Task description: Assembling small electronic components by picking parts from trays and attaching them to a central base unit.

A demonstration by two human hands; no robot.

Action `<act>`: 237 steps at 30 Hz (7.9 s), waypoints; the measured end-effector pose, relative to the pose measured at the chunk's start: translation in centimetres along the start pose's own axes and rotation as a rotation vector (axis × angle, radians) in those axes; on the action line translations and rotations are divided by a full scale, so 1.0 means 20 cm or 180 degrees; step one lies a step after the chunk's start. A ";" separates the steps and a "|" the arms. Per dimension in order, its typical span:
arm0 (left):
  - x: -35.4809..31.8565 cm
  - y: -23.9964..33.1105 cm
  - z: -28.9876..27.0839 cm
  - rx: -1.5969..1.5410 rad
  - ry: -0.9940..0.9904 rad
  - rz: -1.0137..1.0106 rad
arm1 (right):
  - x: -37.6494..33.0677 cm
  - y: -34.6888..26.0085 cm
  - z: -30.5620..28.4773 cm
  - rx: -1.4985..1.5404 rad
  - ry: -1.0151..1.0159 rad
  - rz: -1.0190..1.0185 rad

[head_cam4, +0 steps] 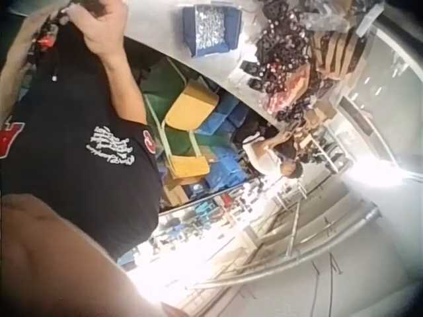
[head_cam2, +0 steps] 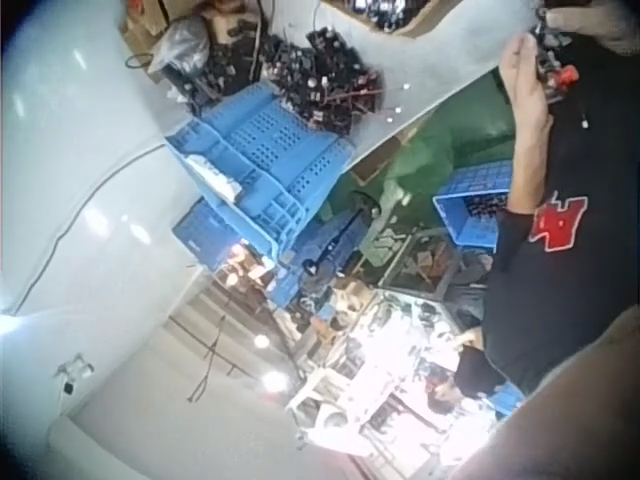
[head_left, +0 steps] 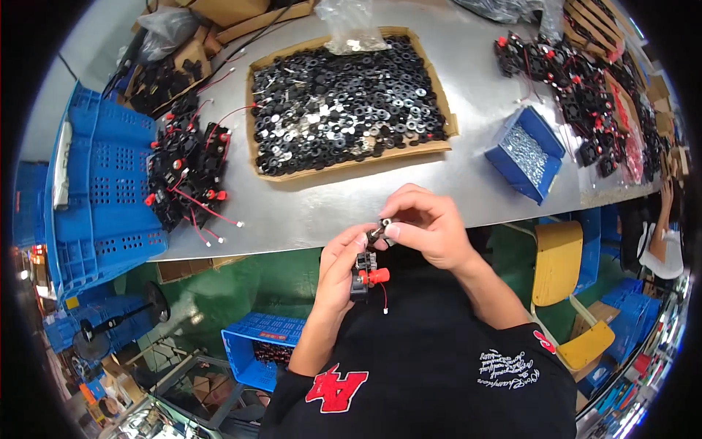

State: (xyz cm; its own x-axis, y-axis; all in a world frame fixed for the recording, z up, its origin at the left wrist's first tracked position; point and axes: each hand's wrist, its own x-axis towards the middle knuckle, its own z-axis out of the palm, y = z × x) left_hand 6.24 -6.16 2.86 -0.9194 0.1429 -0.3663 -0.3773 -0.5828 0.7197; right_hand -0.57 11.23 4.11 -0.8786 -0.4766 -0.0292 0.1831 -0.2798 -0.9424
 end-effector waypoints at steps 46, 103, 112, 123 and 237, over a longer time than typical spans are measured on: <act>0.04 0.02 0.20 0.1023 -0.0419 0.0115 | -0.28 0.10 -0.12 0.0807 0.0710 0.0557; 0.02 -0.02 0.10 0.0735 -0.0437 -0.0500 | -0.20 0.04 -0.06 -0.2107 0.1020 -0.0926; -0.04 0.05 0.05 0.0673 -0.0110 -0.0411 | 0.41 -0.11 -0.32 -0.4560 0.1350 -0.0866; -0.04 0.12 0.12 0.0806 0.0306 -0.0310 | 0.47 -0.18 -0.28 -0.4807 0.0570 -0.0669; 0.00 0.06 0.13 0.1416 0.0523 0.0037 | -0.05 -0.06 0.01 -0.0442 0.0387 0.0758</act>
State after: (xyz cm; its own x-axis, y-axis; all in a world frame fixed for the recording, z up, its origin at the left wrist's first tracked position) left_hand 5.49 -4.73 5.17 -0.9077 -0.0109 -0.4195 -0.4109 -0.1792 0.8939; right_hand 0.13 11.81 5.34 -0.8661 -0.4095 -0.2868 0.3358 -0.0515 -0.9405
